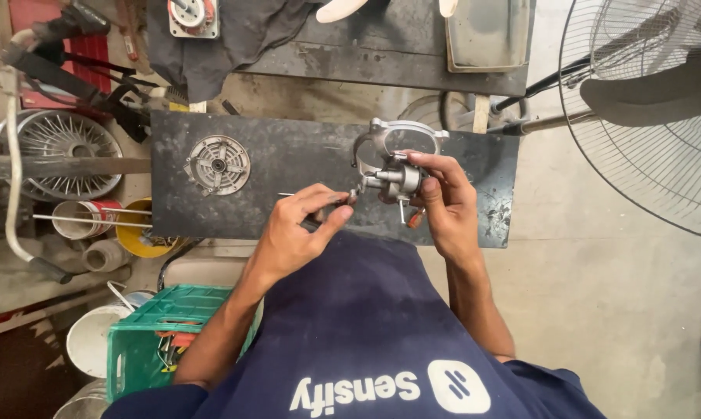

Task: Disassembling and reassembling a fan motor on a repair bench using a screwdriver.

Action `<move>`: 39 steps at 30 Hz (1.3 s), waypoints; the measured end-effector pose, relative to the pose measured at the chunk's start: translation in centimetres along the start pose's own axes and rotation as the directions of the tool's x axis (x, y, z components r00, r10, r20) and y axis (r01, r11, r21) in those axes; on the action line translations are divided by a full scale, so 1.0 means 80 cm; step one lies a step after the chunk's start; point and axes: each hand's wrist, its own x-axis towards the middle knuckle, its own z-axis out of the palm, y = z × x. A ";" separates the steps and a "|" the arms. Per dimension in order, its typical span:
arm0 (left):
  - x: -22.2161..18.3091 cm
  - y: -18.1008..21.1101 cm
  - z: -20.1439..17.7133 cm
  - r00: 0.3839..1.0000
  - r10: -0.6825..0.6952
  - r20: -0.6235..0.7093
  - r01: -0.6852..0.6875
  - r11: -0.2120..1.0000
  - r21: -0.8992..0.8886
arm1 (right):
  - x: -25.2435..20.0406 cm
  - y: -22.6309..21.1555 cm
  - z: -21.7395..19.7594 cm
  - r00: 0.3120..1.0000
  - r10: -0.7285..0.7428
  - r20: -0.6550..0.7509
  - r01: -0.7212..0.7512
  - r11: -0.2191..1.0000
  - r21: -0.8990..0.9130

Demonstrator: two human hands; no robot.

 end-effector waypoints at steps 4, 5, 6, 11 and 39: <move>0.011 0.020 -0.002 0.999 -0.019 0.033 0.014 0.991 0.131 | -0.006 0.025 -0.014 1.000 -0.012 0.025 0.011 0.998 0.060; 0.011 0.016 0.000 0.999 0.027 0.024 -0.031 0.978 0.204 | -0.005 0.019 -0.013 0.999 -0.036 0.041 0.034 0.998 0.050; 0.010 0.013 0.003 0.997 0.069 0.026 -0.073 0.959 0.273 | -0.007 0.012 -0.014 0.997 -0.054 0.051 0.052 0.998 0.039; 0.005 -0.014 0.014 0.976 0.217 -0.032 -0.193 0.916 0.352 | -0.005 0.013 -0.006 0.988 -0.144 0.055 0.146 0.988 -0.042; 0.011 -0.012 0.027 0.948 0.273 -0.164 -0.216 0.929 0.301 | -0.012 0.035 -0.003 0.995 0.052 0.090 -0.057 0.997 0.055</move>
